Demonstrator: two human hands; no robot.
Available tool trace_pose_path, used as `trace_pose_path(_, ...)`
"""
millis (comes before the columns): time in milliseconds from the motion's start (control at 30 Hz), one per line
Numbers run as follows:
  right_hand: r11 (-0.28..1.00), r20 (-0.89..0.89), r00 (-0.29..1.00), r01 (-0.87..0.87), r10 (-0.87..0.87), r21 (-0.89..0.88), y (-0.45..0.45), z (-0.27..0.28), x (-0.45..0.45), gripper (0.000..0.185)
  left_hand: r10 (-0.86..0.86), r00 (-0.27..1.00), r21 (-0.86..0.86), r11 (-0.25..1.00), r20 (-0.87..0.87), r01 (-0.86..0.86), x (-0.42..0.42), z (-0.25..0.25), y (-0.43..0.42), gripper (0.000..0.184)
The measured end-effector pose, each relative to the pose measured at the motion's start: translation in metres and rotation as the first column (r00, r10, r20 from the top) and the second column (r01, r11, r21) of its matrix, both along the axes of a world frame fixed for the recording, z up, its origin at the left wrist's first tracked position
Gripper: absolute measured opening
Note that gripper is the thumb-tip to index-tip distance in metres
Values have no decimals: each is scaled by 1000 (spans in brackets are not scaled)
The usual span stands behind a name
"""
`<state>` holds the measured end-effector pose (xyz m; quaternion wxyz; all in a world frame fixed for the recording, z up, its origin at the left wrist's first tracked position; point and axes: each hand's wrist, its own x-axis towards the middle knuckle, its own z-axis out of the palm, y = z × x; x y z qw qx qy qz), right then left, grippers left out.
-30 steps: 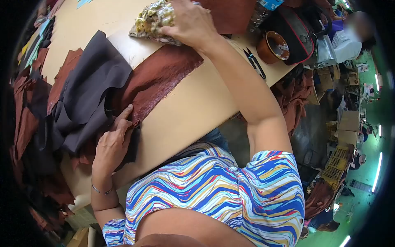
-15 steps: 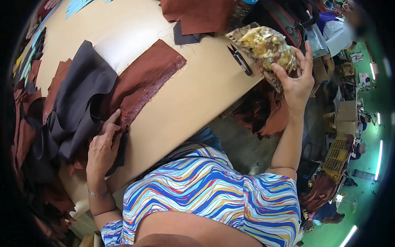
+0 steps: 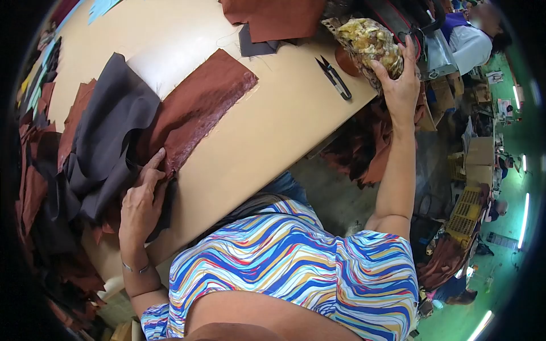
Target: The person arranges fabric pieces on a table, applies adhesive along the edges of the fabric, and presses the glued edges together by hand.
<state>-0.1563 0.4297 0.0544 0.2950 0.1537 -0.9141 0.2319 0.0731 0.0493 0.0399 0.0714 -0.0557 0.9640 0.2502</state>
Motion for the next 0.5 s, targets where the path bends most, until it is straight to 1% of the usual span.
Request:
trace_pose_path(100, 979, -192, 980, 83, -47, 184, 3, -4, -2, 77, -11, 999, -19, 1000, -33, 10, 0, -2, 0, 14)
trace_pose_path(200, 968, -284, 957, 130, -66, 216, -9, 4, 18, 72, -23, 998, -15, 1000, -54, 22, -1, -5, -1, 14)
trace_pose_path(300, 982, -187, 969, -138, 161, 133, -47, 2, 50, 65, -25, 999, -6, 1000, -45, 24, 2, -8, -5, 14)
trace_pose_path(333, 955, -157, 947, -259, 280, 143, -68, -6, 57, 63, -26, 999, -2, 1000, -44, 26, 1, -10, -6, 14)
trace_pose_path(367, 928, -29, 933, -352, 357, 122, -88, -14, 65, 64, -38, 997, 1, 999, -64, 38, 1, -11, -7, 14)
trace_pose_path(400, 878, 53, 889, -457, 454, 145, -101, -25, 66, 66, -49, 995, 4, 999, -85, 50, 1, -13, -8, 14)
trace_pose_path(433, 822, 133, 833, -551, 536, 141, -116, -37, 72, 69, -59, 993, 7, 998, -106, 60, 2, -14, -8, 14)
trace_pose_path(467, 764, 199, 767, -635, 609, 111, -139, -37, 78, 71, -71, 990, 2, 997, -121, 72, 3, -14, -7, 14)
trace_pose_path(500, 747, 207, 769, -638, 605, 186, -152, -36, 78, 71, -71, 991, -5, 997, -109, 71, 4, -14, -7, 14)
